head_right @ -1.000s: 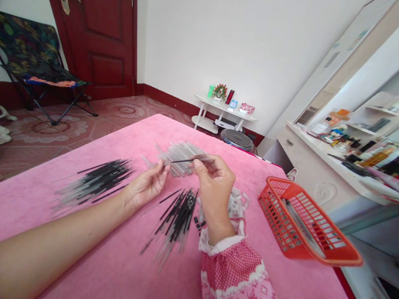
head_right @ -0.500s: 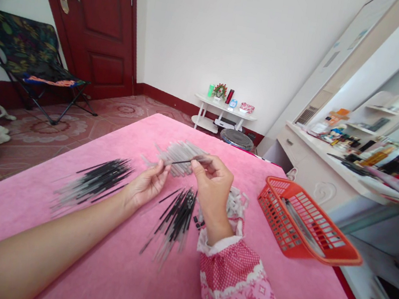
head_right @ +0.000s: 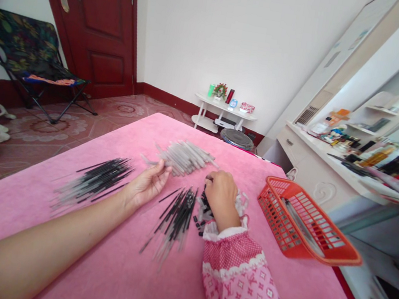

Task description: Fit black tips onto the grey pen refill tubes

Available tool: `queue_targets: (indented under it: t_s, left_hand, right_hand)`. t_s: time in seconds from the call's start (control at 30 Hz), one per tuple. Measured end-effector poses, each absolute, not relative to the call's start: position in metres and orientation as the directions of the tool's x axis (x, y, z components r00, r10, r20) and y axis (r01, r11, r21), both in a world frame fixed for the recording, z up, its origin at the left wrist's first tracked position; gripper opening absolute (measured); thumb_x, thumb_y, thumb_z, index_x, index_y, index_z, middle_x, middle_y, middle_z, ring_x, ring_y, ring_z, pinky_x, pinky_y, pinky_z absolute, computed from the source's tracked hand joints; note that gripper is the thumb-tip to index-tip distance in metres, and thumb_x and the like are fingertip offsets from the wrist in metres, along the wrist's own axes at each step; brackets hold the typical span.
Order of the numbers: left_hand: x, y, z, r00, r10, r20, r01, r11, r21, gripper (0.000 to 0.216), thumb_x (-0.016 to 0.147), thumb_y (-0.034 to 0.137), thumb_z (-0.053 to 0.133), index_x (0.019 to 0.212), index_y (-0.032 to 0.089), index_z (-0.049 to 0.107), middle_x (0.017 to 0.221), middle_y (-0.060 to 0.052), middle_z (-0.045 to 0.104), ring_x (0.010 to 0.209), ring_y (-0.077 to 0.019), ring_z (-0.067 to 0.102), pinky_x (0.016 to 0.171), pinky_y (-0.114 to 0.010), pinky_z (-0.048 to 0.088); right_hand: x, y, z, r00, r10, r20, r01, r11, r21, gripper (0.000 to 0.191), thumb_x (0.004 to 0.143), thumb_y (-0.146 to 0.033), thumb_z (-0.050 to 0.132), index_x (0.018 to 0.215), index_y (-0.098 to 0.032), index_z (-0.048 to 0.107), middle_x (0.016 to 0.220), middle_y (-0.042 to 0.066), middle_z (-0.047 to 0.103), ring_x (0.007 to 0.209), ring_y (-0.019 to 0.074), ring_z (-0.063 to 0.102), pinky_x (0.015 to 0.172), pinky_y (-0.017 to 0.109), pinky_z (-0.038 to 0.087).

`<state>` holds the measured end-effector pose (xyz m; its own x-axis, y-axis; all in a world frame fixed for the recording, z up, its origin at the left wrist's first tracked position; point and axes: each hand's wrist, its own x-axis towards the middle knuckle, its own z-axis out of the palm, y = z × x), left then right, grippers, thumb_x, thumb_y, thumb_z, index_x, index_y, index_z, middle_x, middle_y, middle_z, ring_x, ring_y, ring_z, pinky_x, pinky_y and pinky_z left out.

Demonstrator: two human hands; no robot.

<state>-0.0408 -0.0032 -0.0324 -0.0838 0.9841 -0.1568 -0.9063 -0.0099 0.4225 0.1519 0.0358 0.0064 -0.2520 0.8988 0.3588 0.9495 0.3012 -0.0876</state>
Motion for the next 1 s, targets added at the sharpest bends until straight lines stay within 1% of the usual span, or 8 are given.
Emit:
queue_targets:
  t_s: [0.27,0.57,0.63,0.7,0.77,0.83,0.9,1.0]
  left_hand:
    - [-0.039,-0.005,-0.032,-0.081,0.984,-0.156,-0.904,-0.007,0.428,0.011,0.081,0.007,0.055,0.072,0.008,0.063,0.071,-0.007,0.070,0.060,-0.0102,0.067,0.057,-0.014,0.055]
    - [-0.039,-0.003,-0.034,-0.080,0.983,-0.165,-0.903,-0.002,0.429,0.005,0.079,0.008,0.059,0.074,0.008,0.062,0.072,-0.007,0.070,0.060,-0.0103,0.067,0.057,-0.014,0.055]
    - [-0.039,-0.003,-0.034,-0.083,0.985,-0.153,-0.897,-0.006,0.442,0.006,0.078,0.007,0.060,0.073,0.008,0.062,0.072,-0.007,0.070,0.060,-0.0101,0.067,0.057,-0.014,0.055]
    - [-0.038,-0.003,-0.034,-0.087,0.987,-0.136,-0.886,-0.015,0.463,0.006,0.078,0.008,0.059,0.073,0.008,0.063,0.072,-0.006,0.070,0.061,-0.0098,0.067,0.058,-0.014,0.055]
    - [-0.038,-0.003,-0.035,-0.097,0.988,-0.120,-0.873,-0.026,0.486,0.007,0.079,0.007,0.059,0.074,0.008,0.064,0.073,-0.006,0.071,0.062,-0.0096,0.067,0.060,-0.014,0.055]
    - [-0.038,-0.003,-0.036,-0.111,0.988,-0.108,-0.863,-0.042,0.503,0.006,0.078,0.007,0.060,0.074,0.008,0.064,0.074,-0.007,0.071,0.064,-0.0097,0.067,0.062,-0.015,0.055]
    - [-0.038,-0.002,-0.037,-0.123,0.987,-0.102,-0.857,-0.053,0.512,0.004,0.077,0.008,0.061,0.074,0.009,0.064,0.075,-0.007,0.071,0.066,-0.0100,0.067,0.066,-0.016,0.055]
    - [-0.038,-0.001,-0.040,-0.125,0.987,-0.101,-0.855,-0.056,0.515,0.001,0.075,0.008,0.064,0.075,0.009,0.064,0.075,-0.007,0.071,0.068,-0.0106,0.068,0.070,-0.018,0.055]
  right_hand:
    - [0.151,0.040,-0.005,-0.273,0.932,0.238,0.962,0.260,0.088,0.025,0.077,-0.030,0.053,0.086,-0.018,0.073,0.088,0.013,0.066,0.088,0.0241,0.055,0.069,0.030,0.037]
    - [0.146,0.037,-0.006,-0.299,0.921,0.249,0.953,0.303,0.024,0.018,0.071,-0.017,0.054,0.077,-0.019,0.072,0.087,0.011,0.065,0.091,0.0232,0.055,0.073,0.031,0.037]
    - [0.146,0.039,-0.007,-0.281,0.918,0.279,0.946,0.313,-0.079,0.017,0.069,-0.015,0.055,0.075,-0.018,0.071,0.085,0.010,0.066,0.088,0.0220,0.056,0.072,0.030,0.038]
    - [0.145,0.041,-0.007,-0.236,0.925,0.299,0.889,0.330,-0.319,0.015,0.068,-0.016,0.055,0.075,-0.016,0.069,0.079,0.008,0.067,0.078,0.0190,0.059,0.070,0.029,0.041]
    - [0.142,0.043,-0.007,-0.204,0.935,0.291,0.684,0.349,-0.640,0.014,0.067,-0.020,0.058,0.077,-0.015,0.067,0.074,0.005,0.067,0.069,0.0162,0.059,0.066,0.028,0.043]
    - [0.137,0.041,-0.004,-0.216,0.940,0.264,0.371,0.329,-0.868,0.021,0.066,-0.025,0.062,0.083,-0.014,0.066,0.076,0.005,0.067,0.069,0.0150,0.060,0.065,0.027,0.046]
    - [0.133,0.036,0.001,-0.261,0.942,0.209,0.124,0.248,-0.961,0.030,0.064,-0.030,0.067,0.090,-0.014,0.067,0.083,0.005,0.068,0.069,0.0140,0.060,0.063,0.026,0.047]
    - [0.128,0.028,0.006,-0.339,0.937,0.087,-0.020,0.085,-0.996,0.035,0.063,-0.034,0.070,0.091,-0.015,0.068,0.086,0.006,0.068,0.060,0.0114,0.058,0.056,0.025,0.049]
